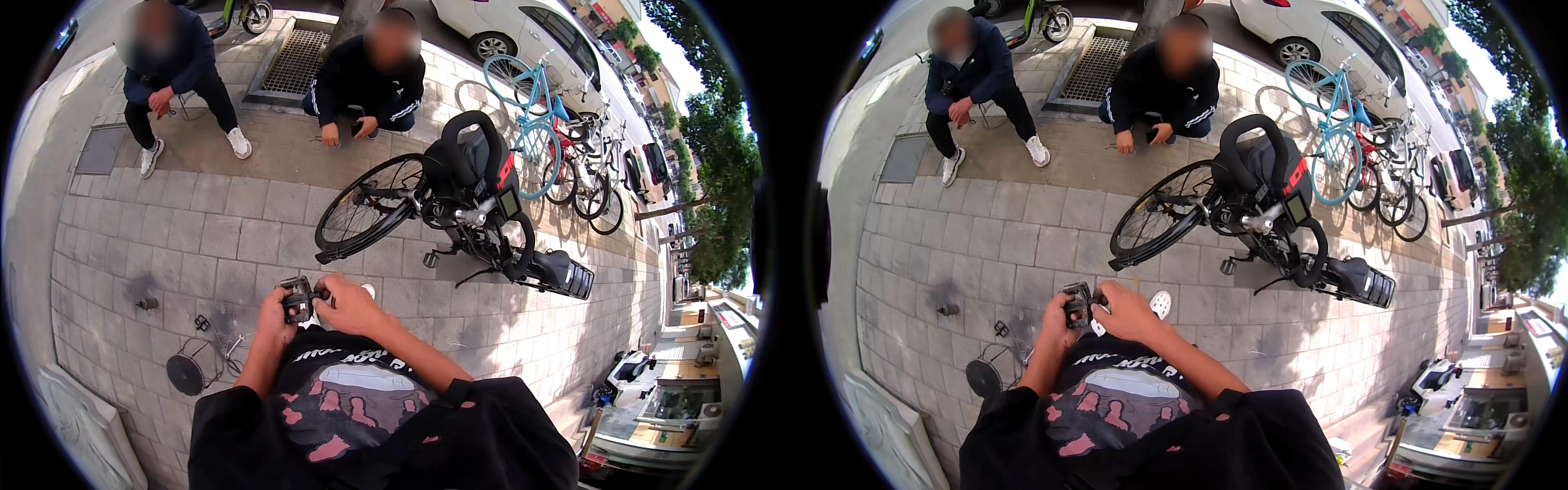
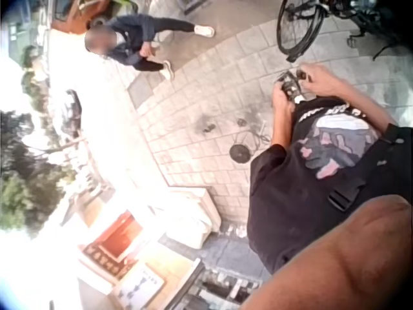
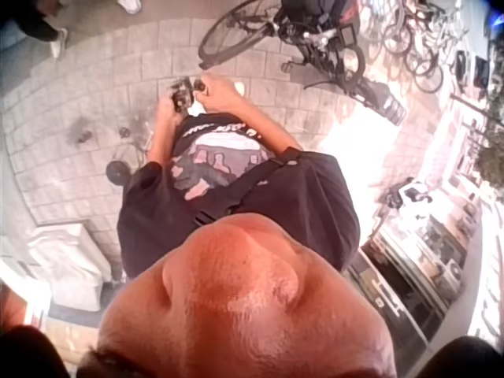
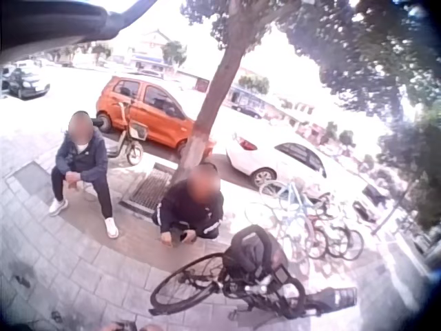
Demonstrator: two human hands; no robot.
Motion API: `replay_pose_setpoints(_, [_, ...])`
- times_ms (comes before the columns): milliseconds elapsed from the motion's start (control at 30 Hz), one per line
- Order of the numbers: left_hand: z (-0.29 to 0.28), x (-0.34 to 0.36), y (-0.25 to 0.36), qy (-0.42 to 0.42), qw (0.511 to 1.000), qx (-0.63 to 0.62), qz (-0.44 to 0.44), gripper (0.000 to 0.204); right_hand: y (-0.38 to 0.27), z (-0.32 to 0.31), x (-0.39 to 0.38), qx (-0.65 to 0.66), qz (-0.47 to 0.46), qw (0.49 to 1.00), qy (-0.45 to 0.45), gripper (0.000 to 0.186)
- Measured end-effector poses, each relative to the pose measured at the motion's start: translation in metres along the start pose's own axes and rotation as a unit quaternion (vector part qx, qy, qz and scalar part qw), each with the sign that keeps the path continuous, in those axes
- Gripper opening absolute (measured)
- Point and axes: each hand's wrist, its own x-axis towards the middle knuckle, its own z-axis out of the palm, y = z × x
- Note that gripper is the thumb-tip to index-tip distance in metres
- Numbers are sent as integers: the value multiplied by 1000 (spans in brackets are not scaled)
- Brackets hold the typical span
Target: The person holds a bicycle pedal in both hands, turning it over and manipulating its components. They appear to be inspecting or adjusting the pedal mechanism while standing on a sidewalk.
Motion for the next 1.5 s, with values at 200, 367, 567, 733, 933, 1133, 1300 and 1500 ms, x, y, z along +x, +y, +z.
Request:
replay_pose_setpoints(200, [9,7,2,-16,1000,7,19,7,0,-6,12,-36,60,997,-30,53])
replay_pose_setpoints(367, [5,2,-3,-4,999,38,6,8,4,-2,1,-13,68,997,-22,50])
replay_pose_setpoints(567, [-2,9,-7,-9,1000,14,-2,9,8,-4,-7,39,-6,999,19,31])
replay_pose_setpoints(733, [-8,8,-11,-21,1000,8,-5,9,9,0,-10,16,-53,997,48,31])
replay_pose_setpoints(933, [8,-2,-12,-19,996,69,59,8,9,-2,-8,45,123,991,-10,62])
replay_pose_setpoints(1133, [4,-1,-7,-23,995,65,78,9,-4,-11,-16,25,50,998,40,50])
replay_pose_setpoints(1300, [9,-2,-5,-15,995,85,59,6,5,-9,-13,-14,1,1000,11,44])
replay_pose_setpoints(1500, [9,-3,-6,-23,997,68,40,6,0,-13,-6,5,124,991,-52,71])
